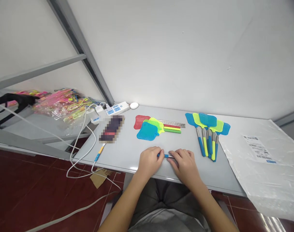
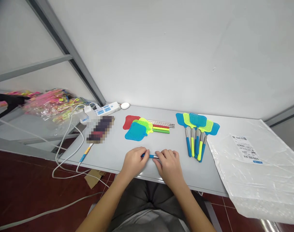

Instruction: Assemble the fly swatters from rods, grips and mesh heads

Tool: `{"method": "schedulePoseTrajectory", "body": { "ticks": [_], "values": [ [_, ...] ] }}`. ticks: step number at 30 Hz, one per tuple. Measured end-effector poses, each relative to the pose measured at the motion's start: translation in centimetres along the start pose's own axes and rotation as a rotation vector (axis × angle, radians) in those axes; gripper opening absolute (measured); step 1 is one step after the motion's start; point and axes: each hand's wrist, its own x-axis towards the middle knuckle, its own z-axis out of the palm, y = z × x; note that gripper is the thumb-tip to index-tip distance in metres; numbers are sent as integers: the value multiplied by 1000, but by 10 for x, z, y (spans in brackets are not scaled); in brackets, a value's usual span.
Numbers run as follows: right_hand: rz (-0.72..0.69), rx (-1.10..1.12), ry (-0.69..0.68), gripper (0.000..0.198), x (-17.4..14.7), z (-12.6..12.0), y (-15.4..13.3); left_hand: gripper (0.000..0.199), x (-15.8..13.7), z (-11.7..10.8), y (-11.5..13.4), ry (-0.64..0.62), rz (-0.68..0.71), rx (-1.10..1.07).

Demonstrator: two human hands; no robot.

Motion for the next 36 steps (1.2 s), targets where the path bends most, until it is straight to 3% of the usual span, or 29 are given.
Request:
{"method": "schedulePoseTrajectory", "body": {
  "ticks": [5,11,18,27,36],
  "values": [
    [92,96,18,23,-8,-5,8,34,-2,-12,-13,24,-103,-204],
    [-5,213,-82,24,-9,-7,11,45,4,-37,-39,-2,-288,-586],
    [-54,273,-101,31,-8,-8,9,49,22,-46,-33,-187,-367,-1193],
    [-34,282,-72,33,-10,-10,20,55,39,-23,-5,-327,-258,-1249],
    [40,275,-56,35,-10,-9,22,68,55,-2,8,-372,-209,-1157]
  ]
}}
